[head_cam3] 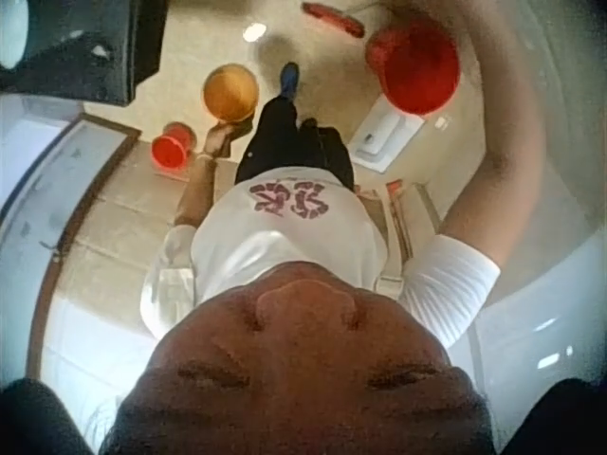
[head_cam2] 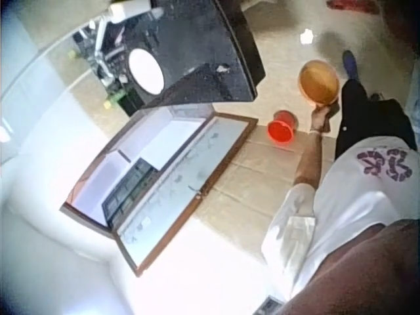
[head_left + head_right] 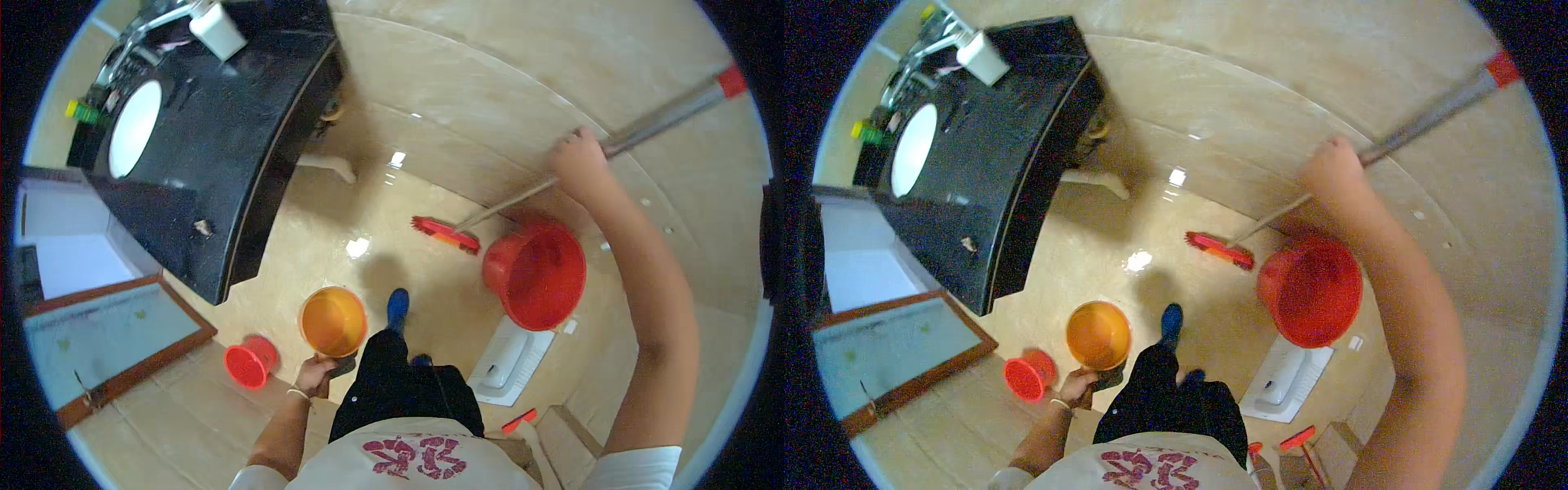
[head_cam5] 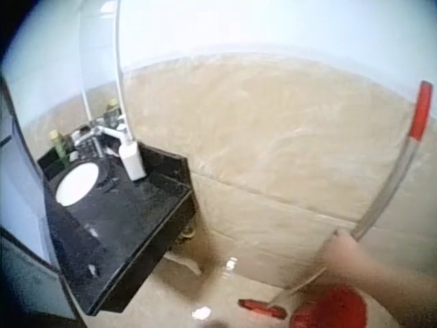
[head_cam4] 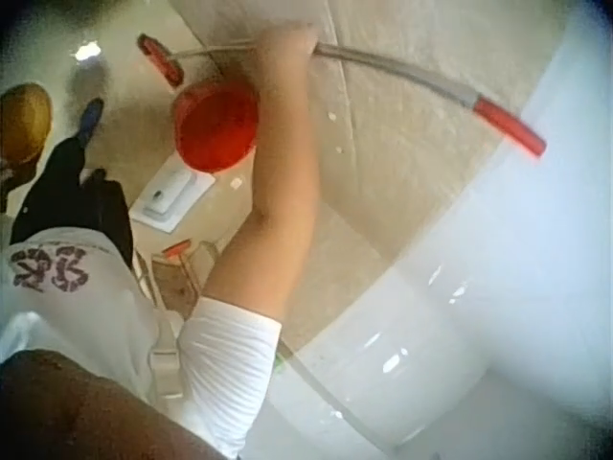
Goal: Cleaning a bathroom floor using a broom, water bucket, and scoop.
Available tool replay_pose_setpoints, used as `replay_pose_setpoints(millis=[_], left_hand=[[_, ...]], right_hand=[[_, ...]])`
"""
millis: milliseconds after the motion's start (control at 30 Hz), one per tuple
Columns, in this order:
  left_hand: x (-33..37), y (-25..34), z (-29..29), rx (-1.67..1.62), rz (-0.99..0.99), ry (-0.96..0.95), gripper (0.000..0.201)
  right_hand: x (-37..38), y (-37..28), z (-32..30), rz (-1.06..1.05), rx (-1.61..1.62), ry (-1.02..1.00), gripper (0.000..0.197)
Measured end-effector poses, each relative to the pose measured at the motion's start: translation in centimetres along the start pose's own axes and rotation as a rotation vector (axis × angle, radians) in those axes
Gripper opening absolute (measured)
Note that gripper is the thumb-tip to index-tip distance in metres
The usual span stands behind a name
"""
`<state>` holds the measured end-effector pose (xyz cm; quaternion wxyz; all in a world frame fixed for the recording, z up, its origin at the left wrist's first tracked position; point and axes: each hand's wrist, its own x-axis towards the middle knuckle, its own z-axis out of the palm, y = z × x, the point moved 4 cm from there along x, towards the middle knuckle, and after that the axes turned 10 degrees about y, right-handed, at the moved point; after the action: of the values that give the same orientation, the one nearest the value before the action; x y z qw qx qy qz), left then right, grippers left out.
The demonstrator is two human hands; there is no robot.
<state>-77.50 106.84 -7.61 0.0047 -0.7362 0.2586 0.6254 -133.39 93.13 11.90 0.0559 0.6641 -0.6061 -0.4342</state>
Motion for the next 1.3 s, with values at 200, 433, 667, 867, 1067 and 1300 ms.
replay_pose_setpoints(millis=[200,433,667,867,1067,1300], left_hand=[[0.4,0.4,1.8,-0.085,0.076,-0.055,0.037],[-0.4,3.0,10.8,-0.113,0.017,-0.055,0.045],[-1.7,3.6,20.8,-0.023,0.054,-0.226,0.048],[-1.4,1.4,31.4,-0.029,0.123,-0.359,0.046],[-0.4,-1.7,36.3,-0.068,0.111,-0.274,0.041],[2.6,-4.6,37.9,-0.138,0.087,0.003,0.041]], right_hand=[[-2.2,-7.7,-5.8,-0.160,0.279,0.953,0.017],[-9.0,-32.4,3.5,-0.460,1.619,-0.315,0.055],[-13.4,-38.2,7.3,0.081,2.620,-0.862,0.043],[-16.6,-33.1,18.2,0.572,2.825,-0.475,0.043],[-22.5,-28.6,30.3,1.231,2.695,-0.242,0.039],[-17.9,-30.5,49.6,1.209,2.056,-0.302,0.017]])
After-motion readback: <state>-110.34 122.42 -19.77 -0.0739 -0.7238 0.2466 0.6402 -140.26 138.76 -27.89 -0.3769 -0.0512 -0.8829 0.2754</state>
